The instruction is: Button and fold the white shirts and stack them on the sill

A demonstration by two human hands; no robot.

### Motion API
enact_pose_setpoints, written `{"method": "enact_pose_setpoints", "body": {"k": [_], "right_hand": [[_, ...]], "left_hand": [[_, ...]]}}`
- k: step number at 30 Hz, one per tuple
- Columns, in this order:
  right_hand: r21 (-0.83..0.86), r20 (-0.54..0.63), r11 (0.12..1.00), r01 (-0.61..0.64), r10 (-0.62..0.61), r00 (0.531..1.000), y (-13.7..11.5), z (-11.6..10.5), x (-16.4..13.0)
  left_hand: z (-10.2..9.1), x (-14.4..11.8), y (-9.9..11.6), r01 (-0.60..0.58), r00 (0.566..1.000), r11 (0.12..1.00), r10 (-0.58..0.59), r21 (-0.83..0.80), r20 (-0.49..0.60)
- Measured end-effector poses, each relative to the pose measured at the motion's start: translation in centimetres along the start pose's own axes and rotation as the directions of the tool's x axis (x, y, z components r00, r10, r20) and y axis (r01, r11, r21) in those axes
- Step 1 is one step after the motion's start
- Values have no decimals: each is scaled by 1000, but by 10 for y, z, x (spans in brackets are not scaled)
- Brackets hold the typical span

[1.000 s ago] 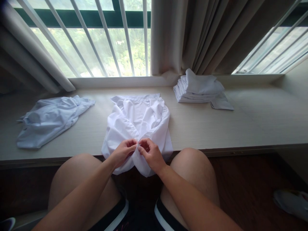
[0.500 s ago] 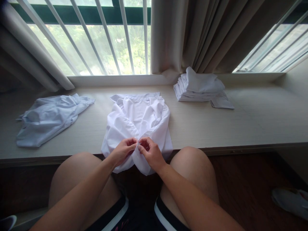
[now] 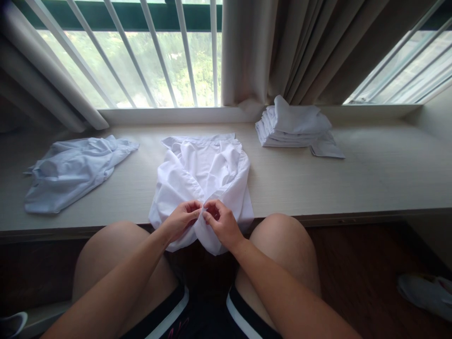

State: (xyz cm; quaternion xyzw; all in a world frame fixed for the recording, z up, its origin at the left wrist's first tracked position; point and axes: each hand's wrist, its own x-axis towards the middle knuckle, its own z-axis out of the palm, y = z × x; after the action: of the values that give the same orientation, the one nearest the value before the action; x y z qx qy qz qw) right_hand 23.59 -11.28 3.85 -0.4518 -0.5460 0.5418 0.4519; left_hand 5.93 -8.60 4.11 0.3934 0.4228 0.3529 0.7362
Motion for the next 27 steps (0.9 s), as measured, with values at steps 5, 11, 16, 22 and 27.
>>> {"method": "enact_pose_setpoints", "body": {"k": [5, 11, 16, 22, 27], "right_hand": [[-24, 0, 1000, -3, 3, 1000, 0, 0, -1], [-28, 2, 1000, -1, 2, 1000, 0, 0, -2], [-13, -4, 1000, -4, 4, 1000, 3, 1, 0], [-52, -30, 999, 6, -7, 1000, 3, 0, 2], [-60, -47, 998, 19, -22, 999, 1, -1, 3]], "left_hand": [[0, -1, 0, 2, 1000, 1000, -2, -7, 5], [0, -1, -1, 7, 1000, 1000, -7, -21, 2], [1, -1, -1, 5, 1000, 1000, -5, -14, 2], [2, 1, 1, 4, 1000, 1000, -4, -15, -2], [4, 1, 5, 11, 999, 1000, -10, -18, 30]]}}
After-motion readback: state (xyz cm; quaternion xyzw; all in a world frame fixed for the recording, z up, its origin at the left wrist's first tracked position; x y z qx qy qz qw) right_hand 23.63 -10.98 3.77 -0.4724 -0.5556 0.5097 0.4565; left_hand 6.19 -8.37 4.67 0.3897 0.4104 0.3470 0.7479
